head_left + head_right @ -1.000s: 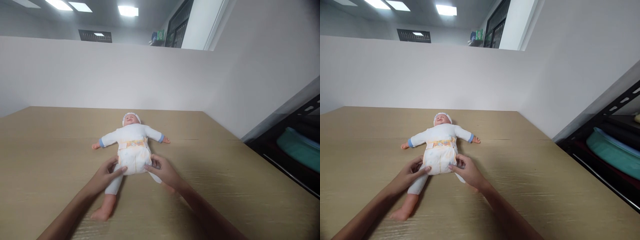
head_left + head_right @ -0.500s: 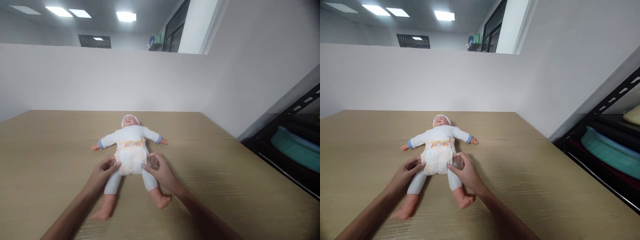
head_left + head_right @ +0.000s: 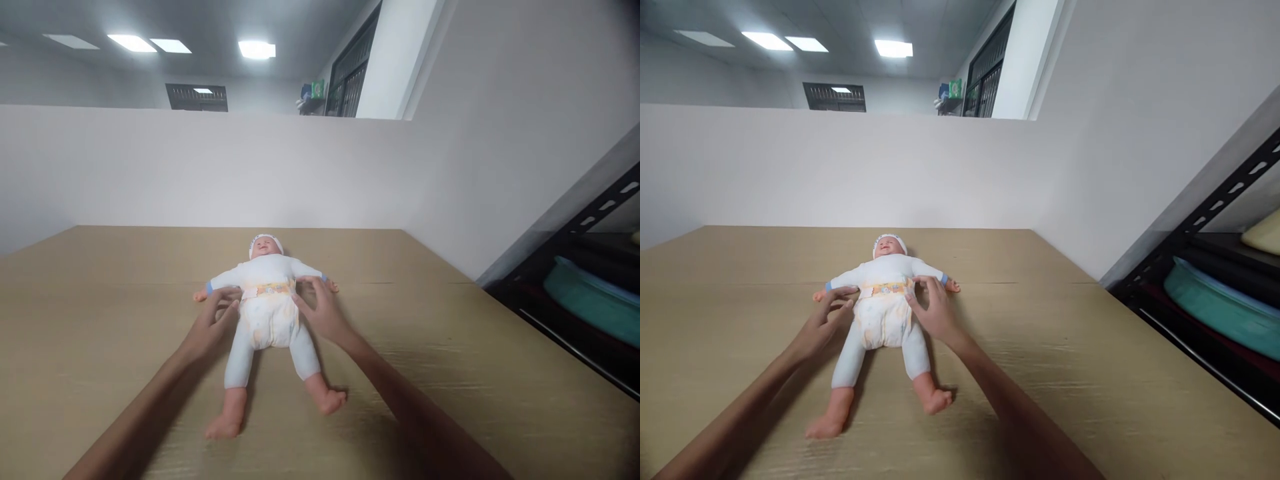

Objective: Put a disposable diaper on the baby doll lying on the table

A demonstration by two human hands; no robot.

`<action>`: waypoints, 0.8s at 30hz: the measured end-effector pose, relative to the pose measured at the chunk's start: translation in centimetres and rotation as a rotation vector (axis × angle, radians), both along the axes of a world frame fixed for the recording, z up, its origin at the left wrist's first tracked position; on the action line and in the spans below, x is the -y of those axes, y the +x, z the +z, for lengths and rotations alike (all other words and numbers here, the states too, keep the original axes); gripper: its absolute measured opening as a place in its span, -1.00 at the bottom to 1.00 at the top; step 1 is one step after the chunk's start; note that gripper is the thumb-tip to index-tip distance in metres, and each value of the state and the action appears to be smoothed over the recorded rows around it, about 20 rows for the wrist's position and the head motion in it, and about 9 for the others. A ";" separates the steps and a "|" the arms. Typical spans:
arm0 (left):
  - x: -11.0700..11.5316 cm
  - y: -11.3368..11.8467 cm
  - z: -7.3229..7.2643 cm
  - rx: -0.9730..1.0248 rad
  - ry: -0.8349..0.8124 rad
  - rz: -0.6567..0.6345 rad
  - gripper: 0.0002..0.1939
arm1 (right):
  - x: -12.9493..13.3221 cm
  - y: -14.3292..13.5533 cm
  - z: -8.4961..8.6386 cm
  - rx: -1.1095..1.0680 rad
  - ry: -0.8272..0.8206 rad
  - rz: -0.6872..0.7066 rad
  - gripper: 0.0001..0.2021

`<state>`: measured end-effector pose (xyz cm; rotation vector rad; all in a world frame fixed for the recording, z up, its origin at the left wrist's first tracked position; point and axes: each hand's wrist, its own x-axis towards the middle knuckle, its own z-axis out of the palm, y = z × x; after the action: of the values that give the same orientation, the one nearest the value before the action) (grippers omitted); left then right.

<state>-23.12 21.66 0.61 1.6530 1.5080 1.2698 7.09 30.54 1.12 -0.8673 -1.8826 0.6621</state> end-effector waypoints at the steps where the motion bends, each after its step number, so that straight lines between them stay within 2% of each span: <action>1: -0.9 -0.2 0.2 -0.015 0.004 -0.036 -0.47 | -1.2 -0.1 0.4 0.025 -0.030 0.058 -0.61; 5: -4.5 -1.7 1.1 -0.104 -0.102 -0.147 -0.40 | -5.0 0.3 1.4 0.137 -0.162 0.241 -0.49; 9: -6.6 -3.1 2.1 -0.174 -0.179 -0.273 -0.46 | -6.7 0.8 2.0 0.237 -0.261 0.328 -0.44; 13: -7.7 -3.7 3.1 -0.225 -0.219 -0.385 -0.53 | -7.2 0.7 2.9 0.372 -0.175 0.371 -0.46; 16: -8.1 -3.6 4.1 -0.252 -0.212 -0.468 -0.60 | -7.4 0.4 3.2 0.313 -0.125 0.441 -0.47; 20: -8.3 -3.4 4.9 -0.237 -0.247 -0.513 -0.62 | -7.4 -0.1 2.5 0.169 -0.323 0.546 -0.47; 24: -8.4 -3.0 4.9 -0.117 -0.278 -0.543 -0.63 | -7.0 -0.3 1.8 0.067 -0.447 0.572 -0.48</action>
<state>-26.16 30.04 5.47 1.7995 1.1194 0.6531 6.79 37.50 2.92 -0.6129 -2.0924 1.4597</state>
